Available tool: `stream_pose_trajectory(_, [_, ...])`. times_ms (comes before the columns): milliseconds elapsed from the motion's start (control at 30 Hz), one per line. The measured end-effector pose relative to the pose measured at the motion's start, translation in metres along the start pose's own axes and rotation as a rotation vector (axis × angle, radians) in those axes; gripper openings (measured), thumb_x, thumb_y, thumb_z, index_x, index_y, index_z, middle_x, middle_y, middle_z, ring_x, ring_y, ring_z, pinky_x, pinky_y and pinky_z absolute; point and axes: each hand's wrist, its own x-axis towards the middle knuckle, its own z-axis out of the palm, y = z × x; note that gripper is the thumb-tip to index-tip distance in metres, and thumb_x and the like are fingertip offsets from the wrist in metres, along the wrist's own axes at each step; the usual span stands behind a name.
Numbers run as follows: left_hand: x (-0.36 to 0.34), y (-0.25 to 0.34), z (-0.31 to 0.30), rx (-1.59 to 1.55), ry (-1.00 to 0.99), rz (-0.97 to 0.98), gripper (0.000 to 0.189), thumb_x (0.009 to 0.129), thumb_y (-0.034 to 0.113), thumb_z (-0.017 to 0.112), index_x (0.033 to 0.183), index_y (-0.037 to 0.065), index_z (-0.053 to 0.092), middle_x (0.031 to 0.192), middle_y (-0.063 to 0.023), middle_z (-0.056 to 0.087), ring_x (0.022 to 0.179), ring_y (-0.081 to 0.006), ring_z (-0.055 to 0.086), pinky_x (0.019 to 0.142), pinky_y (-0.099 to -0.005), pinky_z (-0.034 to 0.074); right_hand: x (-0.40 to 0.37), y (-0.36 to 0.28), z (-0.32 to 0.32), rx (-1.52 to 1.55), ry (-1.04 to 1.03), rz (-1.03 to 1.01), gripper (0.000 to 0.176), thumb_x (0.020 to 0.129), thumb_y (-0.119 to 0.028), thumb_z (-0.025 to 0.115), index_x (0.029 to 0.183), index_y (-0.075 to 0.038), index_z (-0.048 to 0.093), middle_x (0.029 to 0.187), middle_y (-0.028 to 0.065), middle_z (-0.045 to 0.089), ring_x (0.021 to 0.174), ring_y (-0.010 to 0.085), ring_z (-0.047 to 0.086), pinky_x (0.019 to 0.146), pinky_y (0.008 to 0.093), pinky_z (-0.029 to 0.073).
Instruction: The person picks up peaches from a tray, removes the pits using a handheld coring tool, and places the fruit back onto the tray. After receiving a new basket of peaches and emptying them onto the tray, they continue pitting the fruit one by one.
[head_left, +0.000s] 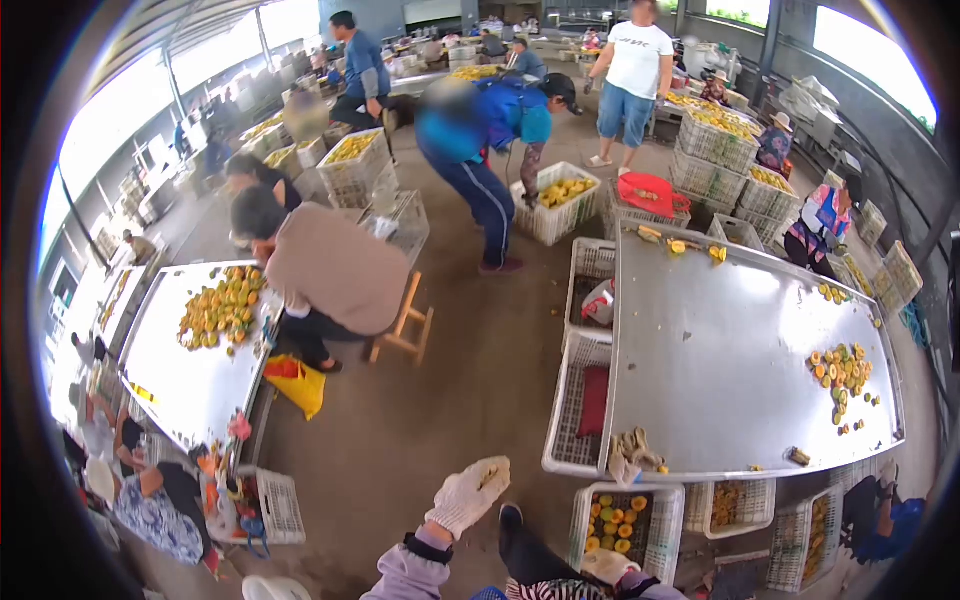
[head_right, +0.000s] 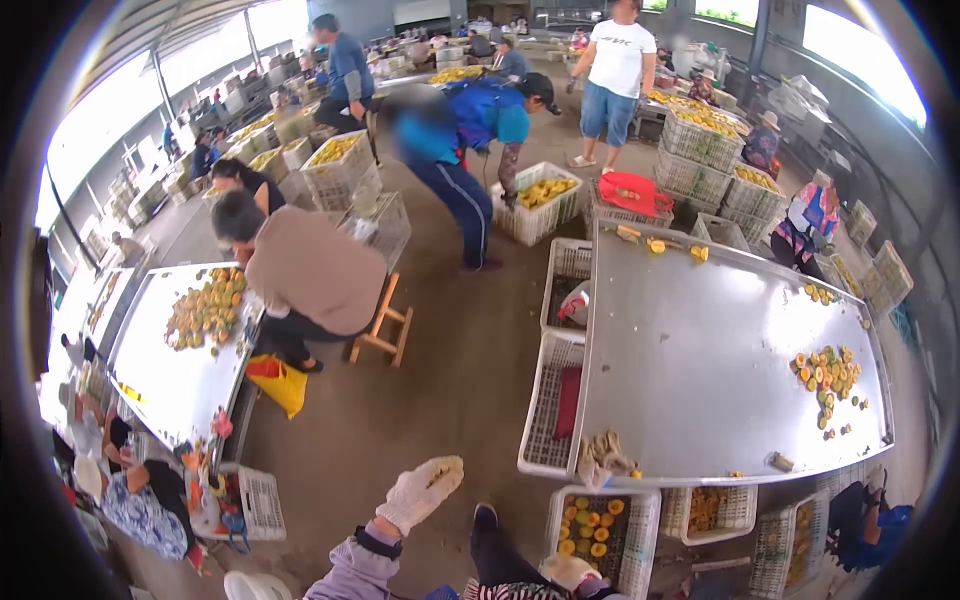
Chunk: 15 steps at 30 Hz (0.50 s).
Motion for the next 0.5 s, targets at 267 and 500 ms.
stream_pose_trajectory(267, [0.238,0.019,-0.074,0.219,-0.271,-0.122,0.051,0.091,0.041,0.066,0.132,0.012,0.061,0.119,-0.0135,0.07,0.111,-0.0324,0.067,0.097,-0.0395,0.051,0.195,-0.078,-0.125,0.185,-0.011,0.23,0.054,0.089,-0.046,0.061,0.125,-0.006,0.067,0.111,0.0144,0.074,0.109,0.031,0.068,0.098,0.0371,0.05])
stream_pose_trajectory(500, [0.559,0.044,-0.108,0.717,-0.339,0.348,0.055,0.088,0.041,0.067,0.132,0.01,0.059,0.138,-0.0143,0.058,0.131,-0.0328,0.052,0.105,-0.0433,0.045,0.407,-0.15,-0.275,0.418,0.3,0.172,0.041,0.091,-0.038,0.061,0.121,-0.011,0.067,0.115,0.0155,0.071,0.11,0.0357,0.065,0.092,0.0408,0.053])
